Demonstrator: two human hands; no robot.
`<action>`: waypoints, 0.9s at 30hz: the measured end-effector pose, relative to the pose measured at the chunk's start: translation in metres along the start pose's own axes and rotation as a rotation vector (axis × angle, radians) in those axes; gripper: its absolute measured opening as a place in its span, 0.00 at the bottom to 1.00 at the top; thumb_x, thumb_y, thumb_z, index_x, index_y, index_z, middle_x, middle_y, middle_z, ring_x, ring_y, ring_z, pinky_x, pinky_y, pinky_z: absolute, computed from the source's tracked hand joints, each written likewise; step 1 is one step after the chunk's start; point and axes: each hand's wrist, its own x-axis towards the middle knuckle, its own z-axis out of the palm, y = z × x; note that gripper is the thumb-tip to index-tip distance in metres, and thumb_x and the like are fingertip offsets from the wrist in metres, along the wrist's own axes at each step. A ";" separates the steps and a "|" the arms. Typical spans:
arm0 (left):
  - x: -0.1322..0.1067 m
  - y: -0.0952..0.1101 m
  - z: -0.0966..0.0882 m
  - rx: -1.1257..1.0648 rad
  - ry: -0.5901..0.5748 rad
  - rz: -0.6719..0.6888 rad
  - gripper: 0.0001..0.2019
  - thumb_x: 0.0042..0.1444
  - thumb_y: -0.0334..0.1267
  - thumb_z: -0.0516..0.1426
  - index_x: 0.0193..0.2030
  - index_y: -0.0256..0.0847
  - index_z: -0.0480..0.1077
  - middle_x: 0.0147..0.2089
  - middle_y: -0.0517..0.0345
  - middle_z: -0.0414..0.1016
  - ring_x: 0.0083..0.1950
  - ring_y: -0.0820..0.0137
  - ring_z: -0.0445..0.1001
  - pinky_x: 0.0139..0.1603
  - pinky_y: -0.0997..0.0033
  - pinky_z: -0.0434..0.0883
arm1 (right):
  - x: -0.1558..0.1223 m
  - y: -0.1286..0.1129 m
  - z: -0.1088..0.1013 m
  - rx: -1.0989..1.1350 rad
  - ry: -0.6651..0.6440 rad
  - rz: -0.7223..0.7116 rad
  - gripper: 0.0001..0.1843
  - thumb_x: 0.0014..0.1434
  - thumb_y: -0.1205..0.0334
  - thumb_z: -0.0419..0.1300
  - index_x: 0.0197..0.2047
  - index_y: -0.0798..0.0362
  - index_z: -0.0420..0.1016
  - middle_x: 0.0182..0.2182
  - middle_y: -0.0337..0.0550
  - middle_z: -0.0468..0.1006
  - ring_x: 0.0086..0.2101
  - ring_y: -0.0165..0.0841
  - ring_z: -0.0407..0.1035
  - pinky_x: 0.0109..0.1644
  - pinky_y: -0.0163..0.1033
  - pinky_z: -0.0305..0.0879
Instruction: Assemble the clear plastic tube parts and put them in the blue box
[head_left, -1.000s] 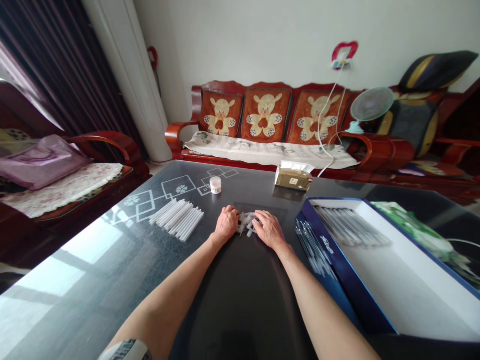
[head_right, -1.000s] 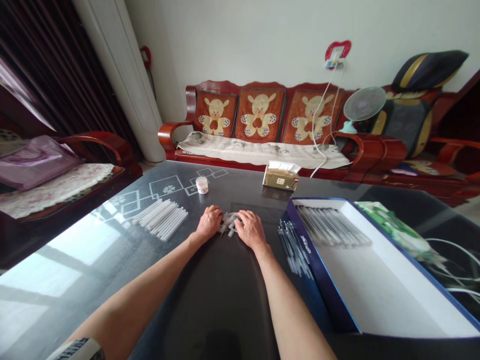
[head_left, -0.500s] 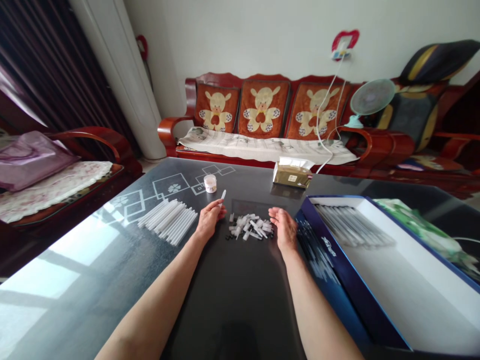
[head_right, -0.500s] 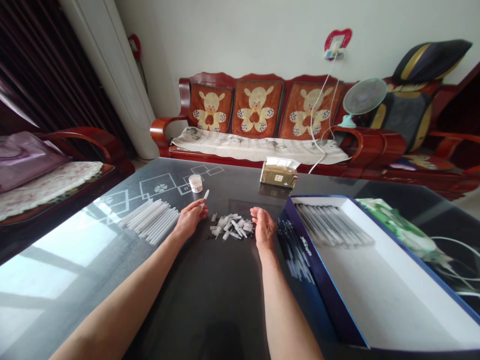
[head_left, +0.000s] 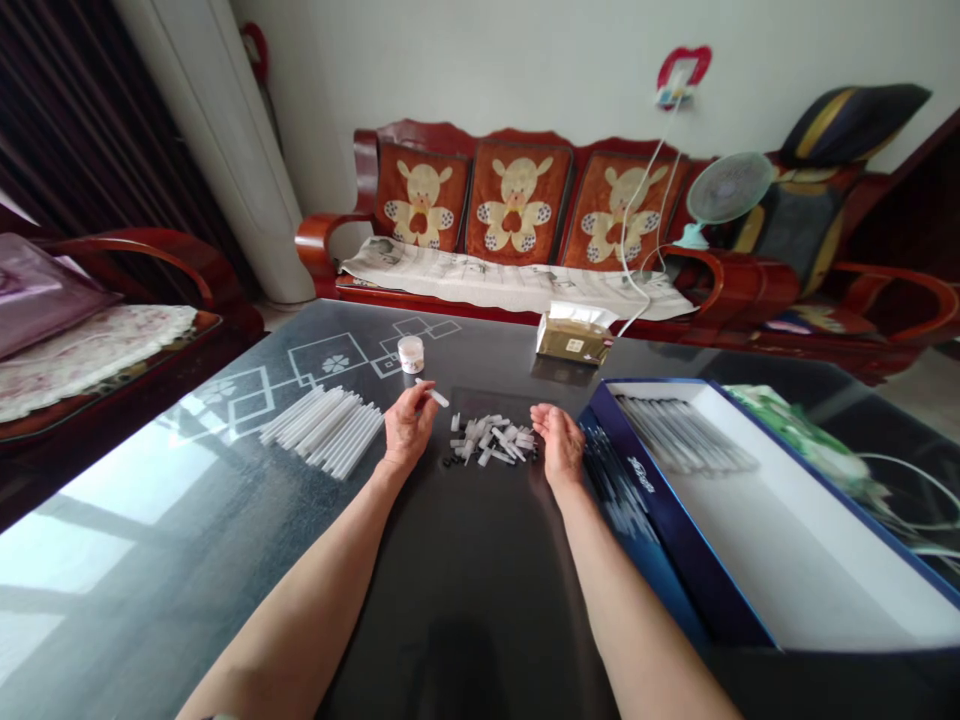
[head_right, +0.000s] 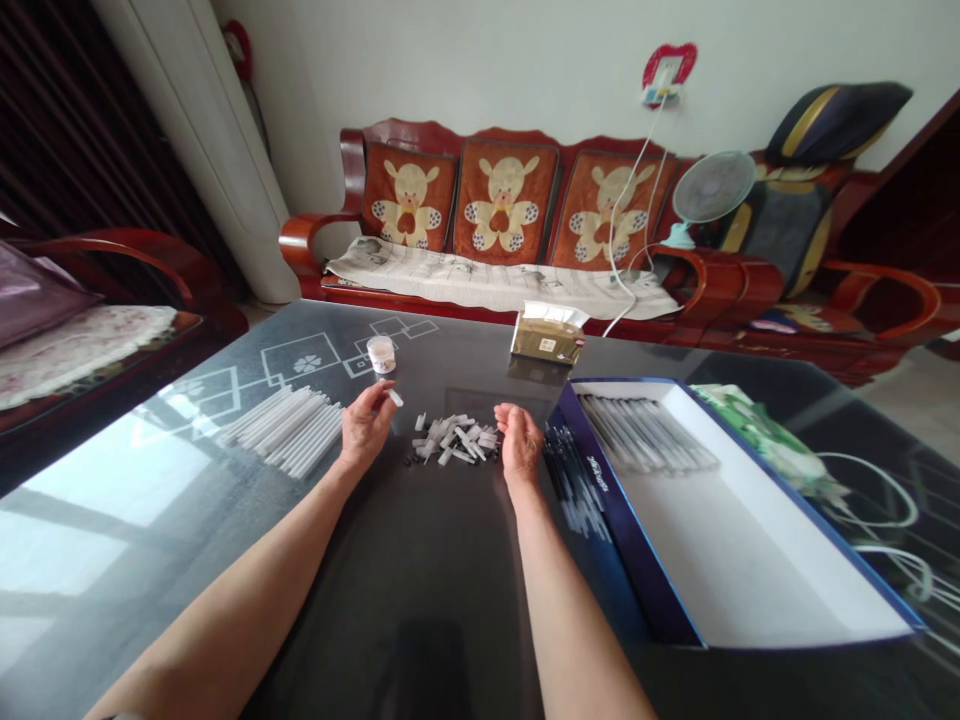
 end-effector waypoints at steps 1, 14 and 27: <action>-0.001 0.003 -0.001 0.163 0.026 0.110 0.11 0.56 0.44 0.58 0.43 0.41 0.73 0.35 0.56 0.74 0.39 0.68 0.74 0.44 0.68 0.69 | -0.002 -0.002 0.001 -0.040 0.000 -0.016 0.22 0.56 0.45 0.55 0.38 0.56 0.75 0.37 0.50 0.81 0.38 0.35 0.75 0.44 0.42 0.70; -0.017 0.033 0.022 0.377 -0.297 0.429 0.16 0.62 0.33 0.48 0.54 0.39 0.67 0.36 0.51 0.72 0.40 0.66 0.71 0.43 0.71 0.70 | -0.031 -0.080 -0.069 -1.590 -0.185 -0.169 0.11 0.57 0.64 0.56 0.42 0.58 0.76 0.39 0.57 0.73 0.36 0.42 0.72 0.40 0.44 0.67; -0.061 0.047 0.035 0.398 -0.450 0.517 0.14 0.64 0.44 0.51 0.48 0.44 0.73 0.31 0.53 0.71 0.34 0.68 0.71 0.37 0.72 0.65 | -0.021 -0.075 -0.058 -1.614 -0.180 -0.087 0.11 0.57 0.66 0.54 0.36 0.53 0.78 0.36 0.53 0.76 0.33 0.38 0.73 0.36 0.40 0.64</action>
